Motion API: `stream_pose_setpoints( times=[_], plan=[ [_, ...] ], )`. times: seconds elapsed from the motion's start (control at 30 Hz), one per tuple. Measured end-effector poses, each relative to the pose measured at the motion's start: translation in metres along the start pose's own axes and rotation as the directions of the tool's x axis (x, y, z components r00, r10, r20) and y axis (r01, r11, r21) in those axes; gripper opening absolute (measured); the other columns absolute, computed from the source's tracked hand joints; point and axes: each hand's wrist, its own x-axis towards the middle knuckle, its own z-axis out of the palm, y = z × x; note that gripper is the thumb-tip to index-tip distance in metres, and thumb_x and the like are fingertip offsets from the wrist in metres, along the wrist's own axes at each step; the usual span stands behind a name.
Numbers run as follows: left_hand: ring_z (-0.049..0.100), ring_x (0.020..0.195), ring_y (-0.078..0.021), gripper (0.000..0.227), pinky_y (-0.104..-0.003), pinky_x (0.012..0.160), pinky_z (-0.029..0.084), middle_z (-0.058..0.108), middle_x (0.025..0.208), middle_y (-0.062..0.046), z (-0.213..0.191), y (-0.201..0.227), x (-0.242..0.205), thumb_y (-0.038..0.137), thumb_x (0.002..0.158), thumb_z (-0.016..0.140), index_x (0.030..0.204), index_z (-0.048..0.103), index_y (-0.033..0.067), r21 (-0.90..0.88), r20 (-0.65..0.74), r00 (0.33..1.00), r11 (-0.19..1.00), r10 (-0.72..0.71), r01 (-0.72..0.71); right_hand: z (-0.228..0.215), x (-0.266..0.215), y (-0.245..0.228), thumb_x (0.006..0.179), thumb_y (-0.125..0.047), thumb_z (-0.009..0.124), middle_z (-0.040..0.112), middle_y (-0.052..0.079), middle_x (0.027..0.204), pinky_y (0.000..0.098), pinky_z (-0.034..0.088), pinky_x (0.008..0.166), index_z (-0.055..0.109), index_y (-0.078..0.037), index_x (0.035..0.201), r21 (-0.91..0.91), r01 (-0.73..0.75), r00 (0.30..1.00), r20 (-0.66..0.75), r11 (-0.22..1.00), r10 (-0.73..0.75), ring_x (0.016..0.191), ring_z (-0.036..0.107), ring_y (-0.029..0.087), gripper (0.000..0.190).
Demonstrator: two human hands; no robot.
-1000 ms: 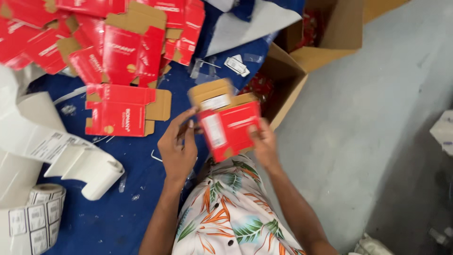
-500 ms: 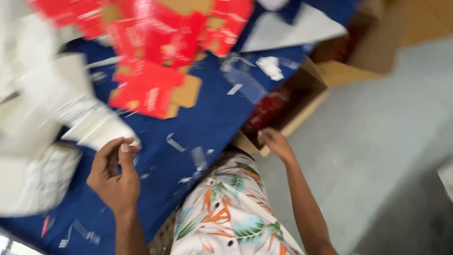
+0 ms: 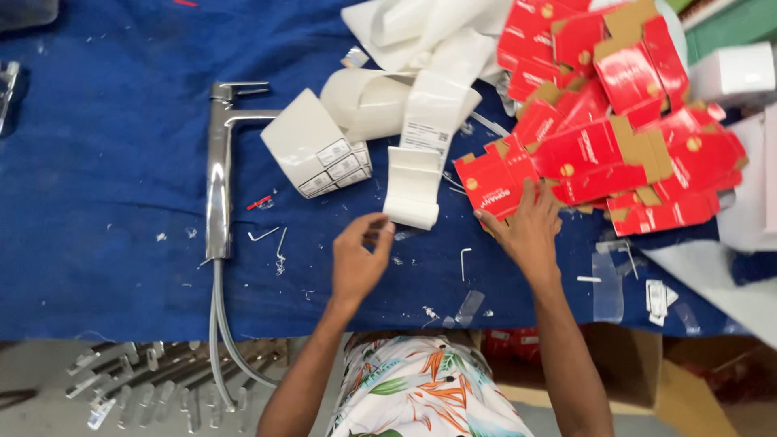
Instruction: The person repeatedly picks small red boxes from a pile, peels labels from a roll, and sticks them onto the boxes. They then place the labeled boxes into a cardboard carton. The process is repeated continuously throughout the clip.
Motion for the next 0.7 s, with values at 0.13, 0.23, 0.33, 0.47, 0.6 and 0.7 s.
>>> stream_pose_setpoints(
  times=[0.13,0.23,0.33,0.47,0.6,0.7],
  plan=[
    [0.075,0.078,-0.019,0.019,-0.03,0.069,0.059,0.076,0.095,-0.013,0.013,0.003,-0.001,0.014,0.092,0.072,0.105,0.072,-0.0003,-0.108,0.065,0.994,0.991,0.086,-0.079,0.034,0.03,-0.003,0.056,-0.069,0.092,0.026,0.037,0.149,0.0683,0.028,0.101,0.03,0.0,0.153,-0.122,-0.067,0.987,0.139,0.99,0.084,0.138,0.028,0.054,0.134],
    [0.075,0.077,-0.0201,0.021,-0.031,0.069,0.059,0.077,0.097,-0.013,0.018,0.011,0.0,0.014,0.092,0.073,0.107,0.072,0.0001,-0.128,0.111,0.993,0.991,0.05,-0.036,0.014,0.02,-0.006,0.051,-0.054,0.093,0.03,0.028,0.151,0.0635,0.026,0.111,0.031,-0.011,0.156,0.012,-0.052,0.969,0.24,0.999,0.048,0.142,0.031,0.048,0.129],
    [0.076,0.084,-0.023,0.028,-0.033,0.074,0.06,0.074,0.104,-0.015,0.022,0.026,0.012,0.015,0.09,0.073,0.113,0.069,-0.0003,-0.138,0.125,0.971,0.973,0.204,-0.187,-0.036,0.001,-0.015,0.045,-0.042,0.095,0.03,0.02,0.155,0.0588,0.024,0.115,0.032,-0.021,0.156,0.012,0.099,0.93,0.355,0.995,-0.097,0.146,0.028,0.041,0.129],
    [0.069,0.1,-0.0394,0.058,-0.04,0.08,0.057,0.066,0.116,-0.027,0.041,0.025,0.022,0.021,0.083,0.077,0.13,0.057,-0.0075,-0.146,0.292,0.833,0.883,0.469,-0.446,-0.08,-0.035,-0.02,0.042,-0.023,0.095,0.029,0.013,0.161,0.0564,0.02,0.117,0.038,-0.03,0.153,0.058,0.36,0.79,0.511,0.931,-0.338,0.149,0.022,0.036,0.125],
    [0.077,0.093,-0.0313,0.044,-0.04,0.081,0.059,0.075,0.103,-0.019,0.079,0.01,0.017,0.026,0.095,0.07,0.129,0.062,0.0002,-0.137,0.559,0.814,0.986,0.158,-0.097,-0.083,-0.045,0.0,0.065,-0.002,0.08,0.032,0.009,0.16,0.0543,0.025,0.115,0.046,-0.029,0.147,-0.151,0.602,0.776,0.341,0.784,-0.531,0.15,0.028,0.034,0.093],
    [0.079,0.088,-0.0293,0.034,-0.041,0.077,0.059,0.077,0.095,-0.017,0.095,-0.002,-0.001,0.027,0.099,0.063,0.119,0.062,0.0001,-0.118,0.556,0.831,0.988,-0.02,0.103,-0.069,-0.049,0.024,0.081,0.002,0.07,0.04,0.02,0.158,0.0497,0.034,0.118,0.05,-0.014,0.148,0.042,0.146,0.988,0.049,0.988,-0.148,0.148,0.038,0.037,0.072]
  ],
)
